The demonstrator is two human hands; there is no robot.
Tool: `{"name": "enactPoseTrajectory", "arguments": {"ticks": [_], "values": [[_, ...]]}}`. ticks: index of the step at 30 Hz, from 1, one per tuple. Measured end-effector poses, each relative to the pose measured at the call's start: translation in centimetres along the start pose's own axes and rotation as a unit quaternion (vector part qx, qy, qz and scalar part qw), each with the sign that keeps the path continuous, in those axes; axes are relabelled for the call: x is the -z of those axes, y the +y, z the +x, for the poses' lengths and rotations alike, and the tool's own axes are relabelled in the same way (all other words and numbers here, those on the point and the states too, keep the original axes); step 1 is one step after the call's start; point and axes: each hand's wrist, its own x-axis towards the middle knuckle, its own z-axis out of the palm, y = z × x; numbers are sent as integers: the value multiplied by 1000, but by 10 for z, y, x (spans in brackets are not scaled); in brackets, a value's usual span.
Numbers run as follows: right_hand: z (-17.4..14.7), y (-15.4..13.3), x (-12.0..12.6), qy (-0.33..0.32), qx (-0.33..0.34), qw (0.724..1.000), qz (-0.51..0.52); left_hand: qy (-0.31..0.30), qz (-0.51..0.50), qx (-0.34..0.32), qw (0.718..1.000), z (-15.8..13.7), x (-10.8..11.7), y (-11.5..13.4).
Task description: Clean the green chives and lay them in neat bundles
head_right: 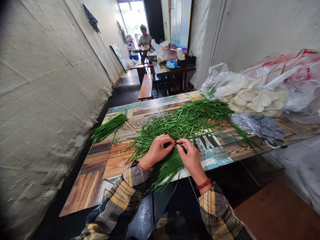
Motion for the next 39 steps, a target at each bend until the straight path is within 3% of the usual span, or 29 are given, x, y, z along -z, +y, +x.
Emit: {"name": "enactPoseTrajectory", "arguments": {"ticks": [8, 13, 17, 21, 25, 28, 31, 33, 35, 39], "values": [[0, -3, 1, -2, 1, 1000, -5, -34, -29, -15, 999, 0, 3, 0], [0, -6, 3, -5, 8, 1000, 0, -36, -92, 21, 995, 1, 6, -3], [-1, -10, 7, 2, 18, 1000, -24, 46, -165, 97, 980, 3, 8, -6], [-1, -13, 8, 0, 17, 999, -29, 154, -239, 180, 942, 4, 12, -10], [-1, -10, 6, 4, 20, 1000, -23, 233, -287, 212, 905, 6, 14, -17], [-1, -7, 4, 7, 18, 1000, -16, 308, -269, 208, 888, 7, 17, -26], [-1, -5, 3, 11, 17, 1000, -12, 355, -175, 193, 898, 6, 21, -30], [-1, -5, 3, 13, 17, 1000, -14, 349, -84, 158, 920, 4, 23, -26], [-1, -6, 3, 13, 19, 1000, -15, 301, -21, 110, 947, 3, 23, -19], [-2, -6, 4, 10, 24, 1000, -11, 104, -20, 56, 993, 2, 17, -6]]}}
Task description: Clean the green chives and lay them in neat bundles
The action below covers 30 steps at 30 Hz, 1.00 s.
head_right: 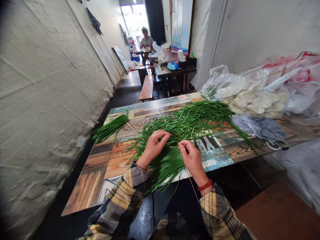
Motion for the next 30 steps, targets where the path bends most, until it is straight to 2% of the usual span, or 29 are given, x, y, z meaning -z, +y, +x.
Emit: {"name": "enactPoseTrajectory", "arguments": {"ticks": [3, 5, 7, 13, 17, 20, 25, 28, 30], "values": [[-1, 0, -1, 6, 4, 1000, -1, -121, -13, -20, 992, -1, -4, 2], [1, -3, -1, 10, 9, 1000, -9, -159, -38, -29, 986, -2, -5, 2], [7, -11, 1, 5, 29, 999, -23, -169, -90, -21, 981, -2, -4, 4], [47, -65, 26, -67, 177, 979, -78, -98, -254, 69, 960, 10, 14, 24], [79, -108, 40, -89, 252, 958, -105, -134, -321, 77, 934, 28, 40, 47], [98, -128, 50, -105, 263, 954, -99, -148, -341, 94, 923, 35, 56, 60], [105, -127, 79, -142, 187, 969, -74, -69, -406, 120, 903, 32, 66, 67], [94, -116, 92, -148, 217, 958, -117, -28, -426, 120, 896, 30, 64, 71], [84, -110, 95, -141, 228, 953, -141, -23, -431, 118, 894, 29, 60, 74]]}}
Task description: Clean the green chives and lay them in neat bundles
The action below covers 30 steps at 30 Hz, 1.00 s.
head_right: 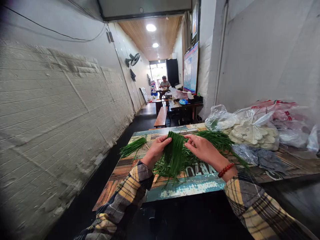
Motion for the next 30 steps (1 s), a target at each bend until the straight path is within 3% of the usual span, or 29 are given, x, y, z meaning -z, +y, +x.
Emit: {"name": "enactPoseTrajectory", "arguments": {"ticks": [7, 12, 22, 27, 30], "values": [[-17, -3, 10, 77, -5, 997, 3, -29, 13, -20, 999, -6, -16, 8], [-21, -10, 27, 87, 1, 996, -14, -63, 25, -16, 998, -15, -19, 20], [-25, -30, 34, 90, 67, 990, -80, -55, 110, -18, 992, -28, -23, 18], [-25, -35, 37, 64, 88, 990, -85, -51, 187, -81, 978, -36, -12, 44], [-23, -41, 36, 51, 106, 987, -106, -47, 296, -128, 945, -34, -13, 70]]}}
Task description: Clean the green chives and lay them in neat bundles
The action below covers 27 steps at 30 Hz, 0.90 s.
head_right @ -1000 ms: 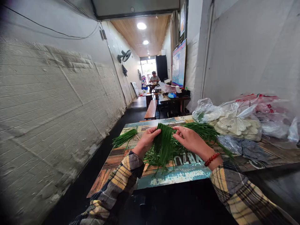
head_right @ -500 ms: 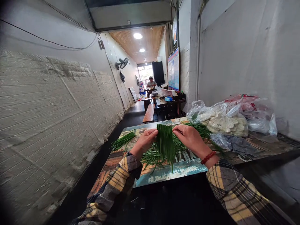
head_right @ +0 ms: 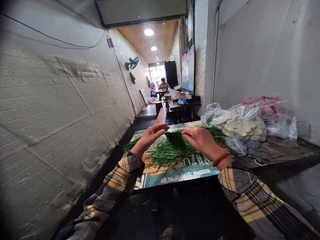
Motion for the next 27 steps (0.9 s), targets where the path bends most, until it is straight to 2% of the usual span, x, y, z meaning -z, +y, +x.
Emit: {"name": "enactPoseTrajectory", "arguments": {"ticks": [2, 5, 10, 13, 18, 23, 27], "values": [[3, -5, -1, -10, 17, 1000, -14, -41, 109, -23, 993, 7, 4, 13], [7, -10, -3, -22, 32, 999, -29, -110, 234, -56, 965, 16, 1, 27], [9, -12, -4, -30, 49, 998, -32, -149, 337, -117, 922, 20, -13, 32], [8, -9, -5, -35, 61, 997, -32, -160, 337, -123, 920, 18, -17, 31], [5, -7, -5, -25, 90, 996, 6, -145, 296, -125, 936, 12, -23, 29], [-1, -11, -9, -37, 84, 994, 52, -158, 292, -107, 937, 6, -28, 21], [-4, -11, -8, -49, 56, 994, 75, -136, 184, -58, 972, 7, -11, 19]]}}
